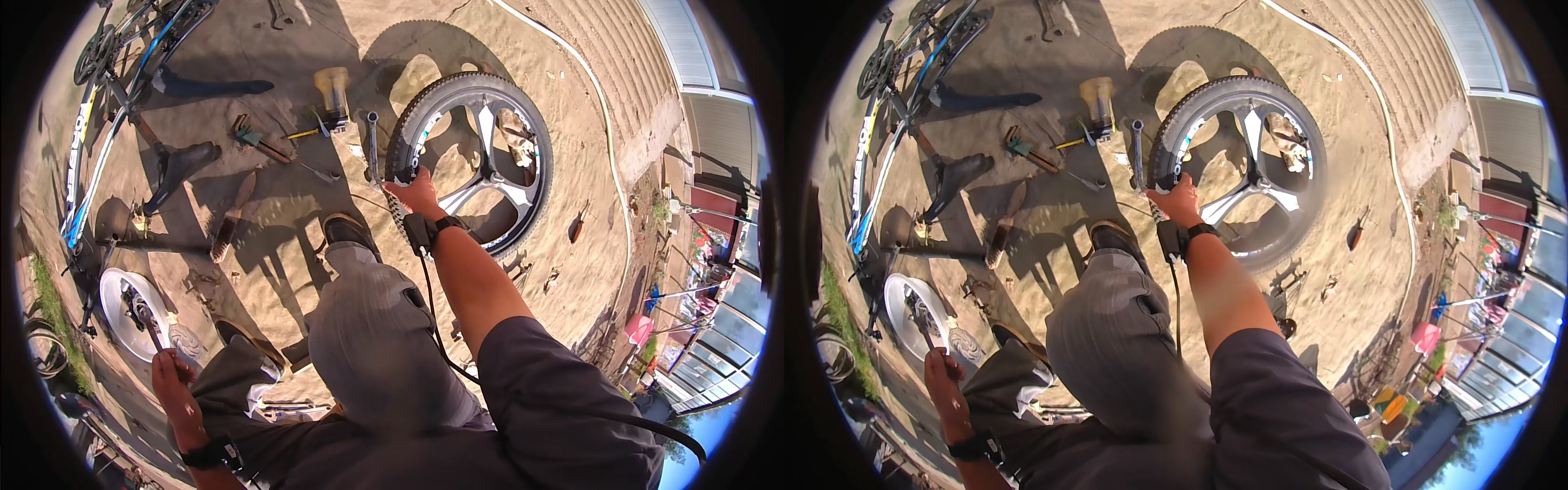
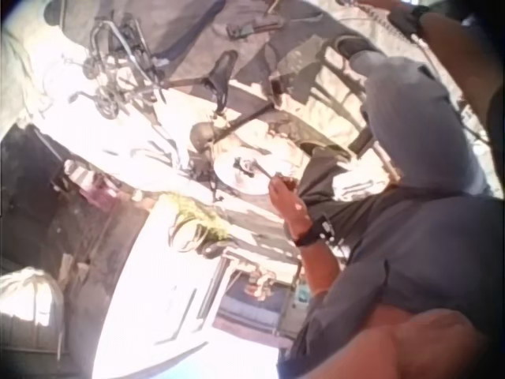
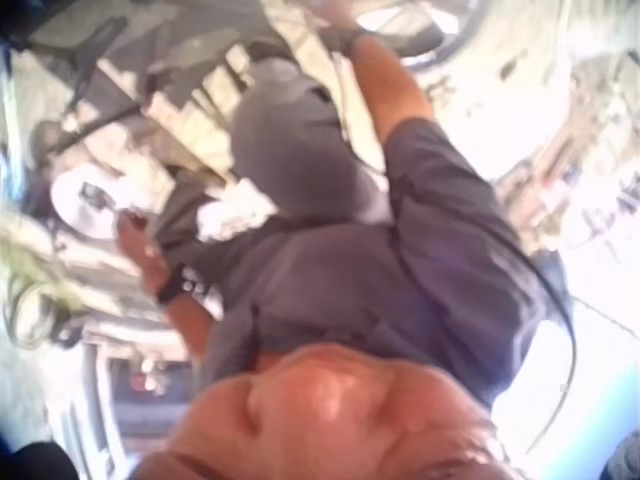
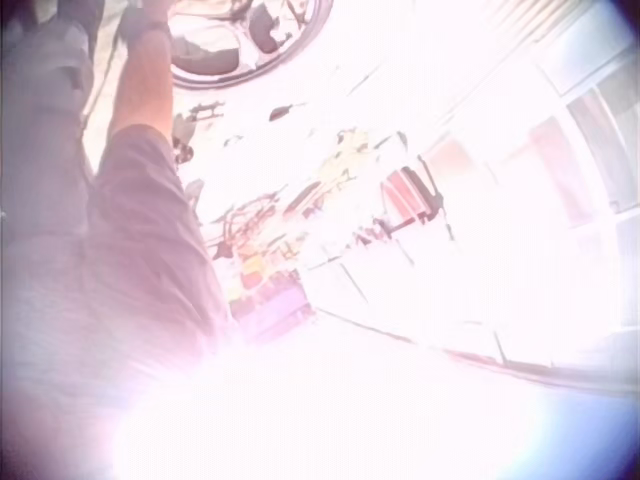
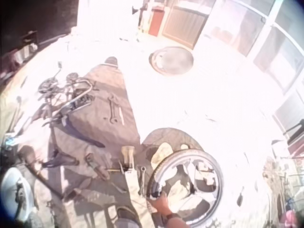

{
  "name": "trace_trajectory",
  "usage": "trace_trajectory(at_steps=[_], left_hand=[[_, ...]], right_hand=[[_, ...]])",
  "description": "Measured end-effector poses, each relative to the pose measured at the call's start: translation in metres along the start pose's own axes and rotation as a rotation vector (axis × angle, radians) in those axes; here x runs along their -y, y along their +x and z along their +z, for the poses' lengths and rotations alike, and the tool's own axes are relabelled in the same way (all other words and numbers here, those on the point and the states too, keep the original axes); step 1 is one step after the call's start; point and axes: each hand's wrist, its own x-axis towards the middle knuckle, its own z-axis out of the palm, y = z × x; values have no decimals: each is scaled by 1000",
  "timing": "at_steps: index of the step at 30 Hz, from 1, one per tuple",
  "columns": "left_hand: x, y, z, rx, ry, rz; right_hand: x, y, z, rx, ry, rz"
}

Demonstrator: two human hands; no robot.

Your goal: The person retrieves a bicycle wheel and a disc brake rotor, then uses a tool to attach the rotor to the wheel hub. The person tightens the bolts to secure the rotor in place.

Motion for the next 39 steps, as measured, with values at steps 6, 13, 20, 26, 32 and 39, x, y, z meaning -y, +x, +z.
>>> trace_trajectory(at_steps=[6,13,20,26,32,39], left_hand=[[-10,6,6,83,-23,75],[-6,-33,-3,229,-300,131],[-4,-66,-7,280,-379,195],[1,-77,-22,196,-321,373],[13,-79,-39,42,-519,407],[18,-82,-54,82,-879,413]], right_hand=[[6,-52,-72,-157,25,-79],[30,-105,-185,-35,364,-93],[65,-158,-332,-12,598,-88],[172,-264,-346,39,712,-381],[299,-375,-293,171,673,-523],[417,-448,-244,479,525,-847]])
